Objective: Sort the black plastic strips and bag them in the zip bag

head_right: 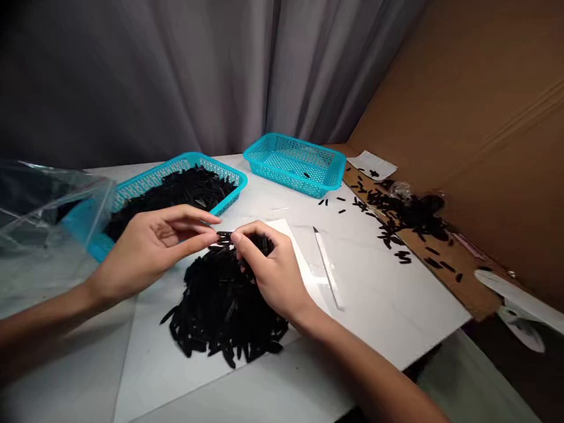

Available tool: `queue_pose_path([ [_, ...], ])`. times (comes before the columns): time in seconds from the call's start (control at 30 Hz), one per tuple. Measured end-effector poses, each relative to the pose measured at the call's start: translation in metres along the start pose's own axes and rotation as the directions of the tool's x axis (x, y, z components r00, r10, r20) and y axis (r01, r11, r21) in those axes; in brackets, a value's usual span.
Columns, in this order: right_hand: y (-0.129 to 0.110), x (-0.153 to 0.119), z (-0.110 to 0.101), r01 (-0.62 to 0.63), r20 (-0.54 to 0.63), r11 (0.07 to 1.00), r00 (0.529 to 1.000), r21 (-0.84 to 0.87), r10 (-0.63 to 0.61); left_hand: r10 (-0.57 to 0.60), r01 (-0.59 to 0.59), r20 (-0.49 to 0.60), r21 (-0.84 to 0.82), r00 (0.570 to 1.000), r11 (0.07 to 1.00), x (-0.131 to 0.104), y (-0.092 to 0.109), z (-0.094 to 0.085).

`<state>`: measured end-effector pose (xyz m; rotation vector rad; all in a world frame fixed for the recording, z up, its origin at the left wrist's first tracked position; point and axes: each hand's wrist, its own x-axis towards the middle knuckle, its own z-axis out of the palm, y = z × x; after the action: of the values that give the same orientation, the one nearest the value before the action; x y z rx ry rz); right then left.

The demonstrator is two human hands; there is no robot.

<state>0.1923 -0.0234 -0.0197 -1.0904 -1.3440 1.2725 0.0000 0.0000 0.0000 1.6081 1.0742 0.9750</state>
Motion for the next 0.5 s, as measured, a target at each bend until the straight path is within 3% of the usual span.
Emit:
queue_pose_path([
  [0.23, 0.0023, 0.0004, -0.0002, -0.065, 0.030, 0.996, 0.998, 0.058, 0.063, 0.053, -0.053, -0.014, 0.048, 0.998, 0.997, -0.0026, -0.0016, -0.0020],
  [0.5, 0.0013, 0.0003, 0.0001, -0.049, 0.003, 0.999, 0.999, 0.006, 0.049, 0.054, -0.052, -0.009, 0.118, 0.999, 0.992, -0.0026, -0.0029, -0.0029],
])
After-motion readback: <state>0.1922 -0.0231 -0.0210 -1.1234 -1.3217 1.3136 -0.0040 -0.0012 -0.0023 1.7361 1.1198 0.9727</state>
